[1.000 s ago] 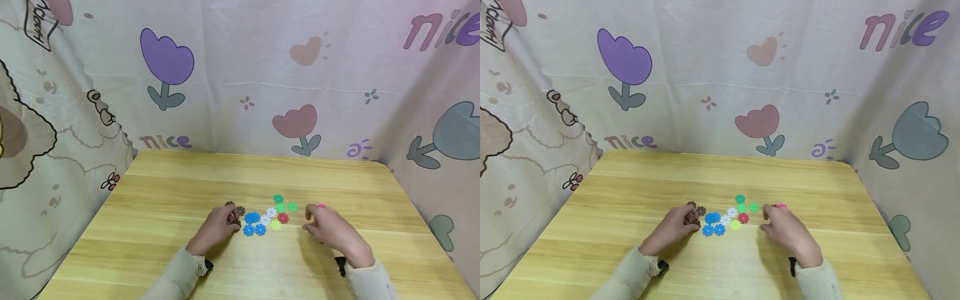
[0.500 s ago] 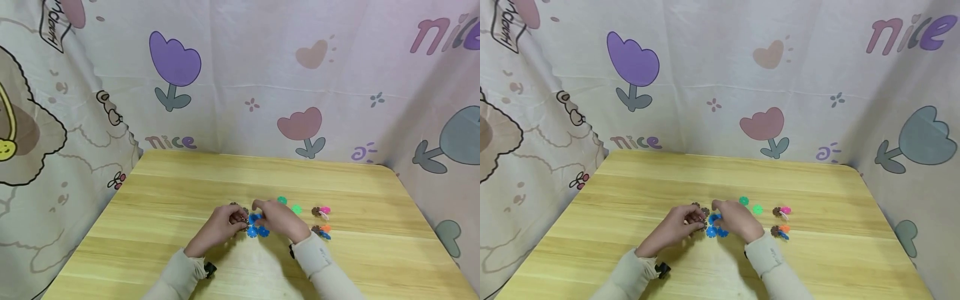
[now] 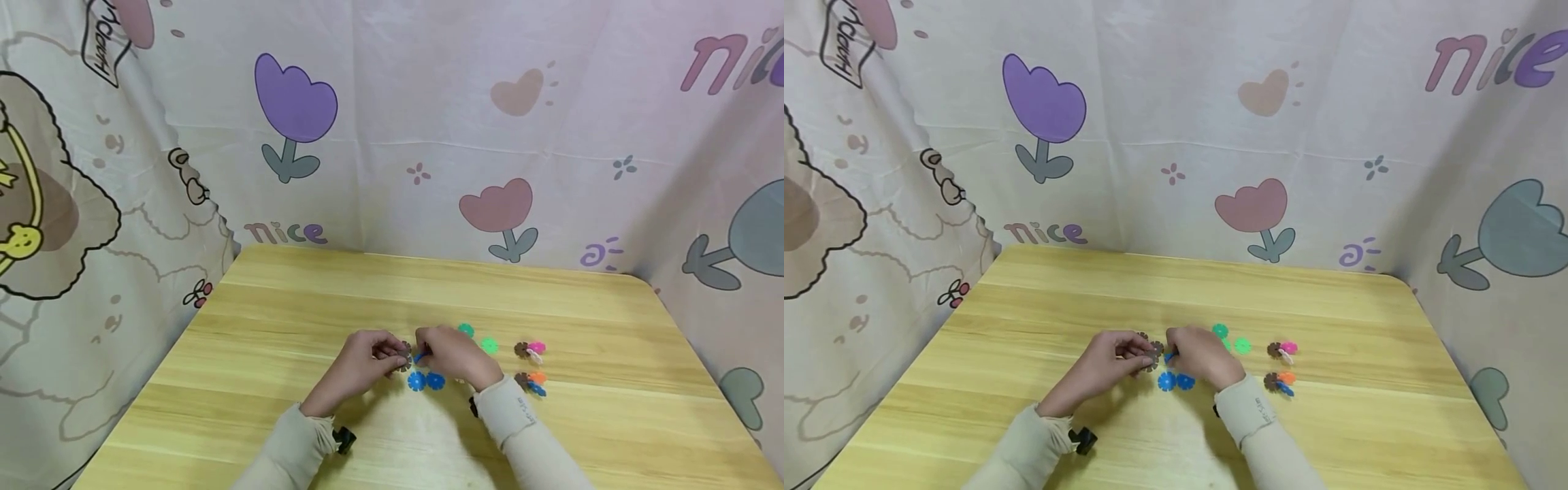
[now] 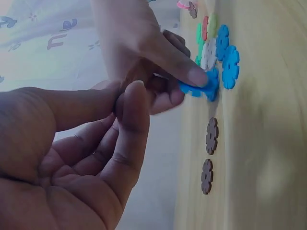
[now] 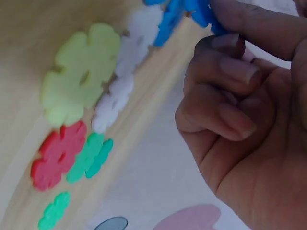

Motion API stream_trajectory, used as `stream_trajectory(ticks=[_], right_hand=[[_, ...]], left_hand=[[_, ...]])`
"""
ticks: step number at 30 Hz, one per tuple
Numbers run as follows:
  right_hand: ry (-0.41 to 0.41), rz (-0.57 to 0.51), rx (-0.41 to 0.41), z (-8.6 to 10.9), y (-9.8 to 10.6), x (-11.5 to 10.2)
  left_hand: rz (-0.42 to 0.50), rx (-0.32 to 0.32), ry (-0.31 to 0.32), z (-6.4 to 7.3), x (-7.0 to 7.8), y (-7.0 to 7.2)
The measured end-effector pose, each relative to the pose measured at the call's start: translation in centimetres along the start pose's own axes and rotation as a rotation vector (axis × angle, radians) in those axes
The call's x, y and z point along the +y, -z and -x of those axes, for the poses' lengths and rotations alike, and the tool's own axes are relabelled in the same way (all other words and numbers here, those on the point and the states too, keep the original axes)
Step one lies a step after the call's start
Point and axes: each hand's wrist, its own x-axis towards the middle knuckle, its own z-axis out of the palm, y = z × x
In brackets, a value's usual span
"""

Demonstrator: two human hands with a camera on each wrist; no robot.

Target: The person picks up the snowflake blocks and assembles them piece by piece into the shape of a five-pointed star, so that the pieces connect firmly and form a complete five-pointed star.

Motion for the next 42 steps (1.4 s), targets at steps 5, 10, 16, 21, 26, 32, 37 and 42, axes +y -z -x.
stream_trajectory(ticks=[5, 10, 16, 21, 26, 32, 37, 42], right_hand=[[0.058, -0.13, 0.048, 1.6, 0.7, 0.2], [0.161, -0.216, 0.127, 2.9, 1.0, -0.2], [0.217, -0.238, 0.212, 3.5, 0.9, -0.5], [0.243, -0.242, 0.255, 3.7, 0.7, -0.5], [0.265, -0.272, 0.313, 3.9, 0.4, -0.4], [0.302, -0.288, 0.346, 3.9, 0.2, -0.4], [0.324, -0.31, 0.372, 3.9, 0.1, -0.5], [0.329, -0.347, 0.391, 3.9, 0.1, -0.6]], left_hand=[[0.022, 0.011, 0.026, -0.2, -0.3, 0.2], [0.103, 0.005, 0.08, -0.3, -0.5, 0.3], [0.2, -0.018, 0.084, -0.3, -0.4, 0.2], [0.214, 0.0, 0.092, -0.4, -0.5, 0.2], [0.229, 0.011, 0.1, -0.4, -0.5, 0.2], [0.267, -0.001, 0.097, -0.4, -0.4, 0.2], [0.326, 0.032, 0.107, -0.5, -0.1, -0.2], [0.387, 0.063, 0.107, -0.4, 0.3, -0.9]])
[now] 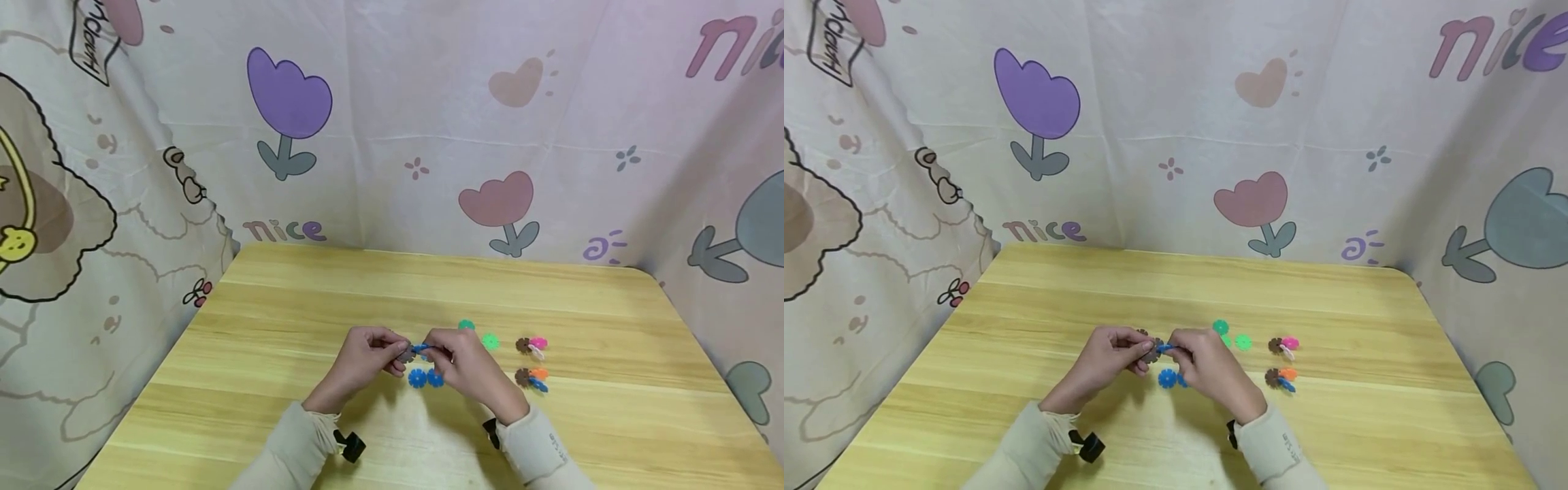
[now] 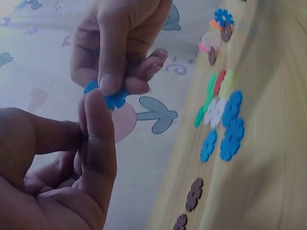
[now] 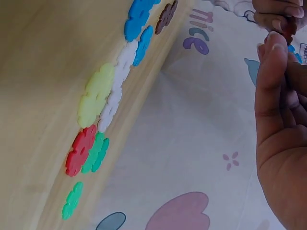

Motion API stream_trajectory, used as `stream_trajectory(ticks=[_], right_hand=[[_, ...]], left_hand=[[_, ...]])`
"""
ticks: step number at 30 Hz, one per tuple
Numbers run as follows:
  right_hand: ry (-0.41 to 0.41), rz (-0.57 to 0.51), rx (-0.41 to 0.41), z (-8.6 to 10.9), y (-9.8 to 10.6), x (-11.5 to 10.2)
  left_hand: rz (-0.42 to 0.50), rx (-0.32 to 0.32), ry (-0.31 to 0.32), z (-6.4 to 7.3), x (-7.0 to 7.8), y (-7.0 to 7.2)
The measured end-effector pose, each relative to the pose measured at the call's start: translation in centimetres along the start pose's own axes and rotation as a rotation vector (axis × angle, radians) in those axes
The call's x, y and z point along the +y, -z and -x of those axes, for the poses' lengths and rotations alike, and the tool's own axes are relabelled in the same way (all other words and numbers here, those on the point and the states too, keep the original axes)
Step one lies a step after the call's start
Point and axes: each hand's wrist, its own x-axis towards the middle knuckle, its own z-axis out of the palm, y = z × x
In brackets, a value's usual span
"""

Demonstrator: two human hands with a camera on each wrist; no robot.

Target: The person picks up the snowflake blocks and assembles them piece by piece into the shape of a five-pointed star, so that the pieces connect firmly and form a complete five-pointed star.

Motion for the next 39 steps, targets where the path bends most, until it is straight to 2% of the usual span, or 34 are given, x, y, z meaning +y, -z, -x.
stream_trajectory(ticks=[5, 9, 14, 19, 24, 30, 35, 39], right_hand=[[-0.008, -0.024, -0.003, -0.1, 0.1, 0.1], [-0.024, -0.053, -0.019, -0.3, 0.4, 0.2], [-0.122, -0.06, -0.127, -0.4, 0.9, 1.1], [-0.258, 0.084, -0.299, -0.1, 1.2, 2.0], [-0.303, 0.259, -0.412, 0.0, 0.9, 2.4], [-0.314, 0.334, -0.435, 0.0, 0.2, 2.4], [-0.335, 0.307, -0.434, 0.1, 0.0, 2.4], [-0.312, 0.273, -0.413, 0.4, 0.2, 2.5]], left_hand=[[0.036, 0.018, 0.02, 0.0, 0.0, -0.6], [0.027, -0.001, 0.02, 0.0, 0.1, -0.2], [0.034, -0.038, 0.036, -0.3, 0.2, 0.3], [0.046, -0.046, 0.062, -0.4, 0.1, 0.6], [0.052, -0.063, 0.069, -0.4, 0.3, 0.6], [0.064, -0.089, 0.085, -0.3, 0.4, 0.4], [0.056, -0.098, 0.088, -0.3, 0.4, 0.5], [0.041, -0.09, 0.094, -0.3, 0.3, 0.5]])
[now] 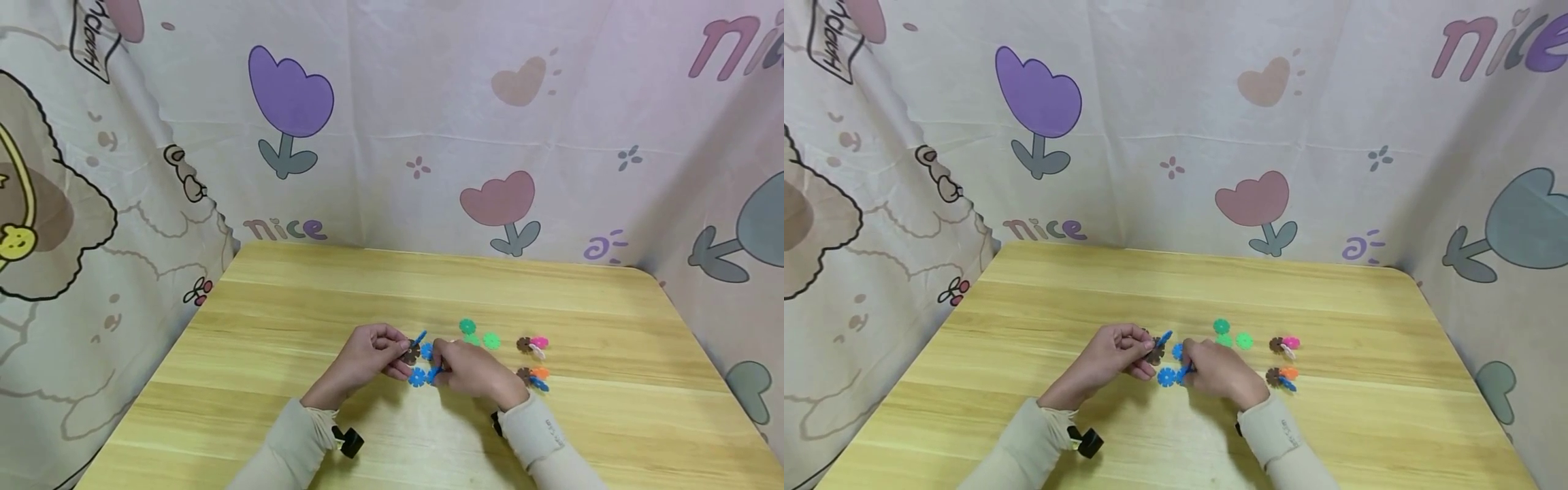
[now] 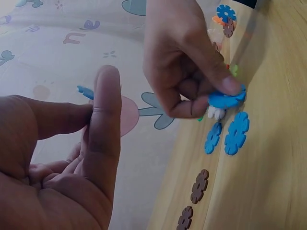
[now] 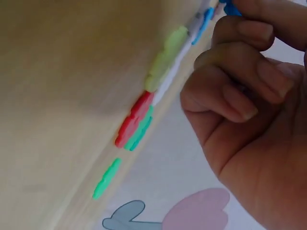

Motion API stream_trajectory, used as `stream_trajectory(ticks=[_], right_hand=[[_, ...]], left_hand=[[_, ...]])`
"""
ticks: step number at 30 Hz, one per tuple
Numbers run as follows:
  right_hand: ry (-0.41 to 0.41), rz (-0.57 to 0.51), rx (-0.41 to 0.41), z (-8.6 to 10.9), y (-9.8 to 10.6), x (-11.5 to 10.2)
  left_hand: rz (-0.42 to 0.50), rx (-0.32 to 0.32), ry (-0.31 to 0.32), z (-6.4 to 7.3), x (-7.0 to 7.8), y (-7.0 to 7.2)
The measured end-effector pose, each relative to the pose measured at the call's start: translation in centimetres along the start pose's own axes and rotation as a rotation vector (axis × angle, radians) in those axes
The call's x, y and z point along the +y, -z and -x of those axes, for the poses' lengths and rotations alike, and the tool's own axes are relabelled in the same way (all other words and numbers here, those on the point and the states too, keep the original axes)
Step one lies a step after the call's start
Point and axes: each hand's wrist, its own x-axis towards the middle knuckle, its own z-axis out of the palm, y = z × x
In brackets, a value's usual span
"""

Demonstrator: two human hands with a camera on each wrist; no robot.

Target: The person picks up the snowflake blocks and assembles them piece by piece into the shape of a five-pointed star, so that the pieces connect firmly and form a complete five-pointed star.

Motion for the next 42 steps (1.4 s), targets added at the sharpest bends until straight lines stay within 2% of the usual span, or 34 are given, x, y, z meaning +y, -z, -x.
stream_trajectory(ticks=[3, 8, 11, 14, 24, 29, 35, 42], right_hand=[[0.054, -0.043, 0.075, 0.5, 0.4, 0.1], [0.204, -0.152, 0.291, 1.3, 1.4, -0.4], [0.276, -0.194, 0.357, 1.5, 1.7, -1.0], [0.31, -0.2, 0.377, 1.4, 1.8, -1.4], [0.342, -0.17, 0.4, 1.4, 1.4, -1.4], [0.358, -0.104, 0.404, 1.4, 1.3, -1.8], [0.374, -0.031, 0.444, 1.3, 1.0, -2.3], [0.382, -0.022, 0.418, 1.2, 1.3, -2.4]], left_hand=[[-0.02, 0.003, -0.002, -0.1, -0.1, 0.0], [-0.052, 0.011, -0.014, -0.1, -0.2, -0.1], [-0.058, 0.006, -0.022, -0.1, -0.1, -0.1], [-0.053, -0.001, -0.024, -0.1, -0.3, -0.2], [-0.03, -0.018, -0.033, -0.2, -0.5, -0.3], [-0.031, -0.025, -0.036, -0.1, -0.4, -0.5], [0.005, 0.002, -0.061, 0.1, -0.3, -1.1], [0.038, 0.033, -0.048, 0.3, -0.4, -2.0]])
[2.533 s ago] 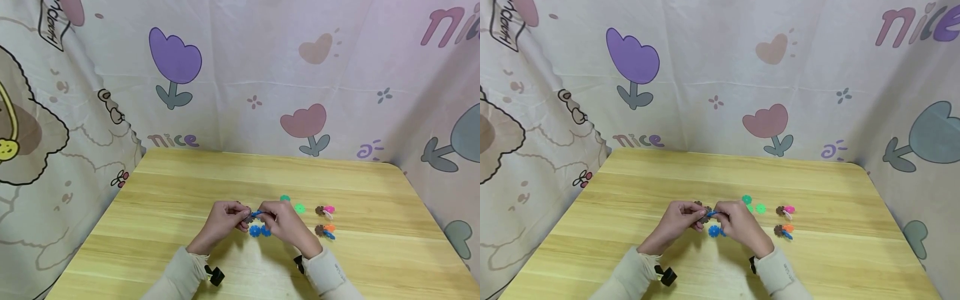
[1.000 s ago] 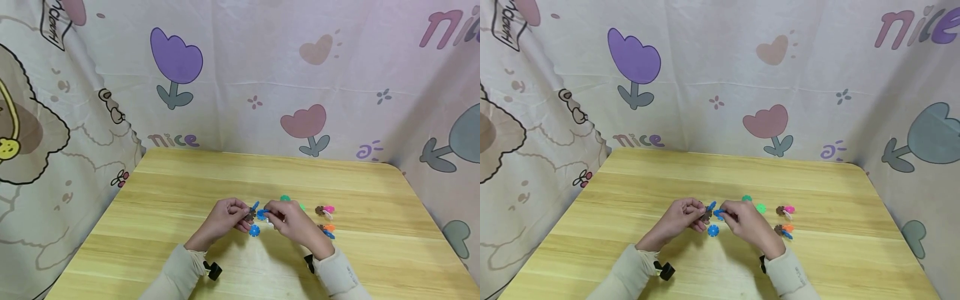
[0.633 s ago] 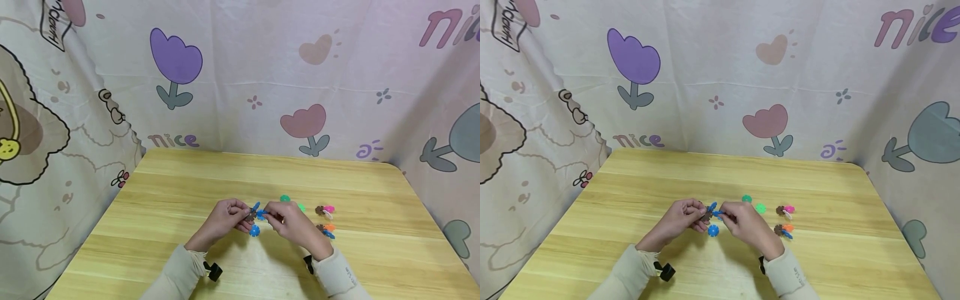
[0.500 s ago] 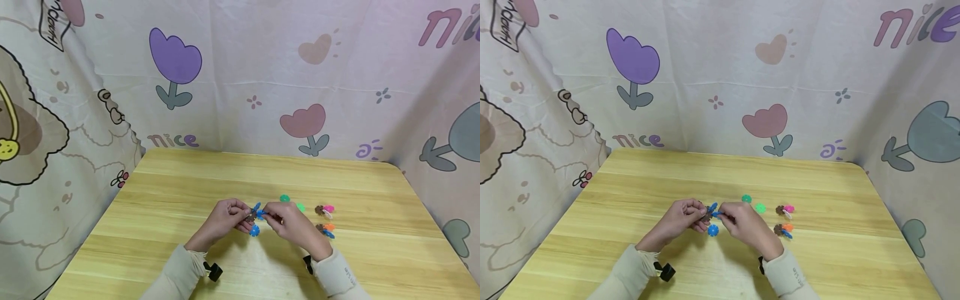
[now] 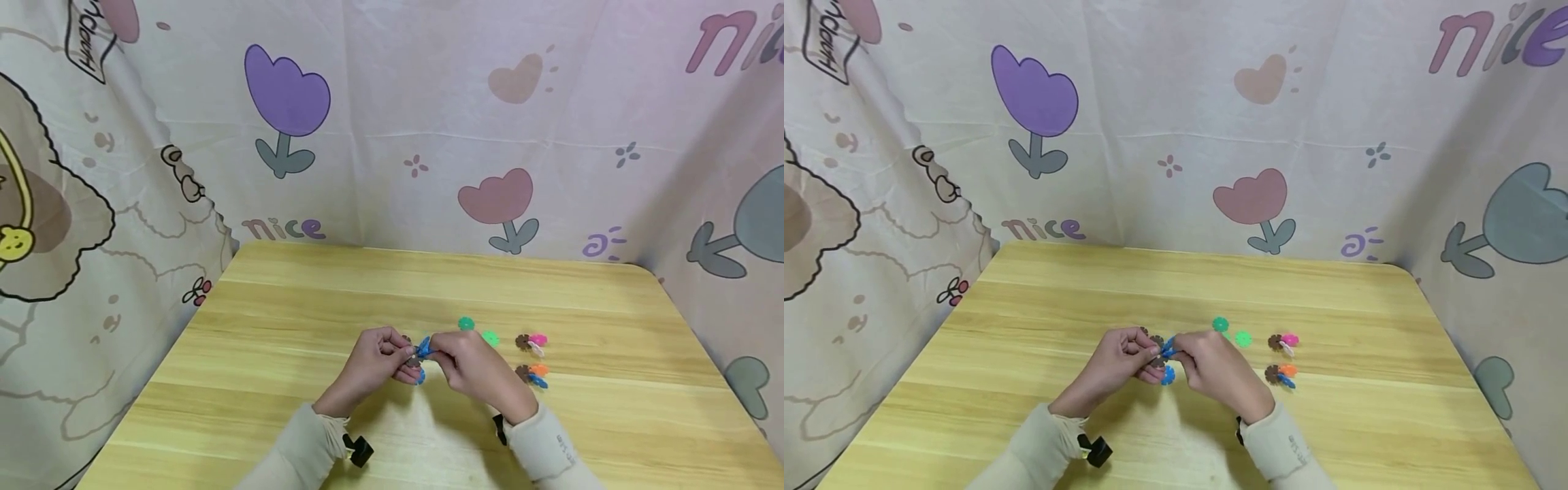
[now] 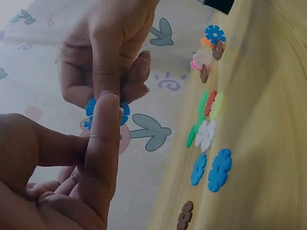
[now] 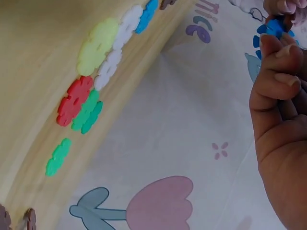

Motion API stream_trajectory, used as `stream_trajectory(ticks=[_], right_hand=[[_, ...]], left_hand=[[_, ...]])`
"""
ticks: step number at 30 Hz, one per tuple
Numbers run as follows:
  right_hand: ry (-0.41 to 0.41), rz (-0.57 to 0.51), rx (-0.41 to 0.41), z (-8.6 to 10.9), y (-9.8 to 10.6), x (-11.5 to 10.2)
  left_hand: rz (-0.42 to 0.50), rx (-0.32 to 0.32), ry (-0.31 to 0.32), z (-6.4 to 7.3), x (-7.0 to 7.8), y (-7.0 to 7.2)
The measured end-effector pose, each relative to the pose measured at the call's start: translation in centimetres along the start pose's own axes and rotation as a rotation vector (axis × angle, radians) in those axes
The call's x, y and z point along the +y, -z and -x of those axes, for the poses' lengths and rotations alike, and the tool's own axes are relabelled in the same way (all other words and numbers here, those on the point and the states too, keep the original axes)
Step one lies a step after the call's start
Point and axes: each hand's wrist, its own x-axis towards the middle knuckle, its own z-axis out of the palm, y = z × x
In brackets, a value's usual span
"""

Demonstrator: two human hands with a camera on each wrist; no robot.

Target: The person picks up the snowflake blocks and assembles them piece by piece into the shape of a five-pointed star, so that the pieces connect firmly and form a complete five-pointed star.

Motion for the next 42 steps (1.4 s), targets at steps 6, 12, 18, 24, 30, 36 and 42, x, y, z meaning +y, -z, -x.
stream_trajectory(ticks=[6, 12, 18, 24, 30, 36, 42], right_hand=[[-0.057, -0.001, -0.064, 0.3, 0.2, 0.0], [-0.107, -0.013, -0.108, 0.8, 0.1, 0.0], [-0.147, -0.008, -0.099, 1.9, 0.5, 0.4], [-0.253, -0.003, -0.142, 4.4, 1.7, 0.8], [-0.342, -0.021, -0.202, 7.4, 3.3, 1.3], [-0.373, 0.024, -0.228, 9.6, 4.5, 1.9], [-0.412, 0.064, -0.236, 11.4, 5.0, 2.3]], left_hand=[[-0.066, 0.008, -0.003, -0.4, -0.5, -0.2], [-0.134, 0.003, -0.006, -0.8, -1.1, -0.1], [-0.274, -0.024, -0.056, -0.9, -1.3, 0.1], [-0.61, 0.031, -0.118, -0.8, -1.6, 0.6], [-0.877, 0.007, -0.192, -1.0, -2.4, 0.5], [-0.975, -0.011, -0.204, -1.3, -3.2, -0.4], [-1.004, -0.008, -0.194, -1.2, -3.2, -0.8]])
